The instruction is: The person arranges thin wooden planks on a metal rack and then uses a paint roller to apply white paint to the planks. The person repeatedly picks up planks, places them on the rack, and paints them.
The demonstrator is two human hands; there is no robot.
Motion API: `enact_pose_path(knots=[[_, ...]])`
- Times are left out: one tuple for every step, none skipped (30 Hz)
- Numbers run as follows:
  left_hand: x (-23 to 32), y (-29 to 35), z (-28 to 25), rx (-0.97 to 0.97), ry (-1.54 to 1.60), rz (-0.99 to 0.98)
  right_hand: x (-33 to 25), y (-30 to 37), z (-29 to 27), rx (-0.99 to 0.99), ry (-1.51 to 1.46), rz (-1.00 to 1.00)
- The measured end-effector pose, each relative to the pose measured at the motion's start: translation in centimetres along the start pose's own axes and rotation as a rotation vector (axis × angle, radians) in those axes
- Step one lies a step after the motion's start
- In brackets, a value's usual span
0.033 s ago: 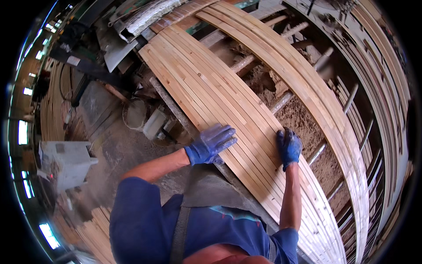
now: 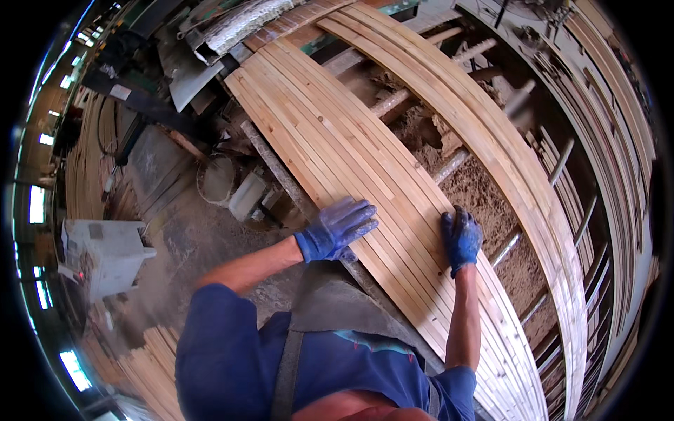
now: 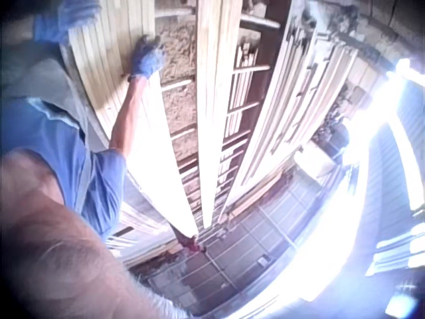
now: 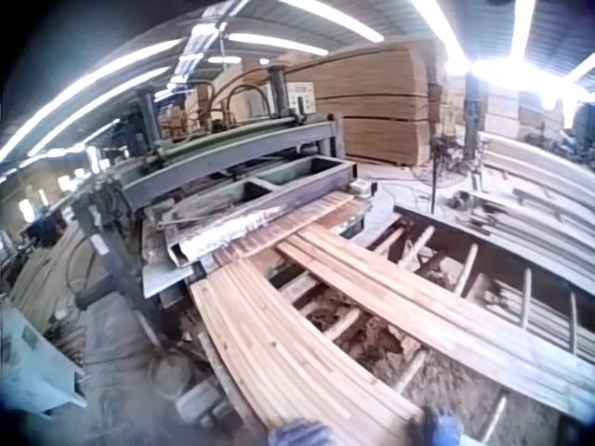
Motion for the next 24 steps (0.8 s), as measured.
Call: enact_pose_path(knots=[[-0.3, -0.2, 0.4, 0.013, -0.018, 0.010, 0.1, 0.0, -0.2, -0.020, 0.001, -0.012], [-0.2, -0.4, 0.3, 0.094, -0.016, 0.061, 0.3, 0.0, -0.4, 0.024, -0.043, -0.029], [-0.7, -0.6, 0.9, 0.035, -0.005, 0.024, 0.7, -0.3, -0.2, -0.010, -0.050, -0.001], [-0.9, -0.5, 1.0, 0.023, 0.018, 0.012, 0.8, -0.5, -0.1, 0.034, -0.077, 0.002], [-0.8, -0.4, 1.0, 0.036, 0.005, 0.028, 1.0, -0.7, 0.4, -0.014, -0.083, 0.009], [-0.8, 0.1, 0.7, 0.072, 0.026, 0.028, 0.8, -0.8, 0.9, -0.024, -0.068, 0.014], [-0.6, 0.4, 0.7, 0.102, 0.047, 0.025, 0.8, -0.7, 1.0, -0.013, -0.054, 0.008], [-0.6, 1.1, 0.4, 0.116, 0.064, 0.000, 0.1, -0.5, 1.2, -0.011, -0.057, -0.012], [-0.4, 1.5, 0.6, 0.124, 0.012, -0.003, -0.1, -0.3, 1.1, 0.019, -0.088, -0.022], [-0.3, 2.2, 0.3, 0.154, 0.039, -0.009, -0.8, 0.1, 1.2, 0.041, -0.037, -0.024], [-0.1, 2.7, 0.2, 0.197, 0.022, -0.001, -0.9, 0.4, 1.2, 0.035, -0.006, 0.011], [0.0, 3.2, 0.2, 0.221, -0.018, 0.018, -1.3, 0.7, 1.1, 0.088, 0.029, 0.046], [-0.2, 3.7, 0.1, 0.260, -0.002, 0.022, -1.6, 0.8, 1.2, 0.067, 0.062, 0.063], [-0.1, 4.0, 0.2, 0.273, 0.028, 0.056, -1.7, 0.9, 1.2, 0.101, 0.106, 0.100], [-0.3, 4.3, 0.1, 0.288, 0.049, 0.064, -1.7, 1.0, 1.2, 0.130, 0.184, 0.164], [-0.3, 4.3, 0.3, 0.308, 0.064, 0.066, -1.6, 1.1, 1.2, 0.165, 0.174, 0.177], [-0.4, 4.5, -0.1, 0.372, 0.117, 0.094, -1.8, 0.9, 1.6, 0.144, 0.167, 0.155], [-0.5, 4.5, -0.6, 0.489, 0.185, 0.132, -1.4, 0.6, 2.1, 0.103, 0.173, 0.172], [-0.8, 4.0, -0.1, 0.421, 0.128, 0.100, -1.3, 0.4, 2.1, 0.166, 0.156, 0.181], [-0.8, 3.8, -0.1, 0.473, 0.067, 0.122, -1.0, 0.0, 2.1, 0.205, 0.137, 0.169], [-0.9, 3.4, -0.1, 0.507, -0.005, 0.122, -0.8, -0.2, 2.4, 0.206, 0.162, 0.178], [-1.2, 2.6, 0.5, 0.422, -0.030, 0.078, -0.6, -0.7, 2.4, 0.211, 0.068, 0.166], [-1.4, 2.4, 0.6, 0.416, 0.090, 0.094, -0.2, -0.9, 2.7, 0.173, 0.101, 0.219], [-1.7, 2.0, 0.9, 0.404, 0.189, 0.086, 0.0, -1.3, 2.4, 0.225, 0.134, 0.218]])
Point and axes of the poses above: each hand's wrist, its own y-axis away from the middle knuckle, its own z-axis out of the palm, x = y × z, the point moved 6 cm from there along -y, towards the middle knuckle, and after that the axes turned 14 degrees about y, right-handed, at the moved point
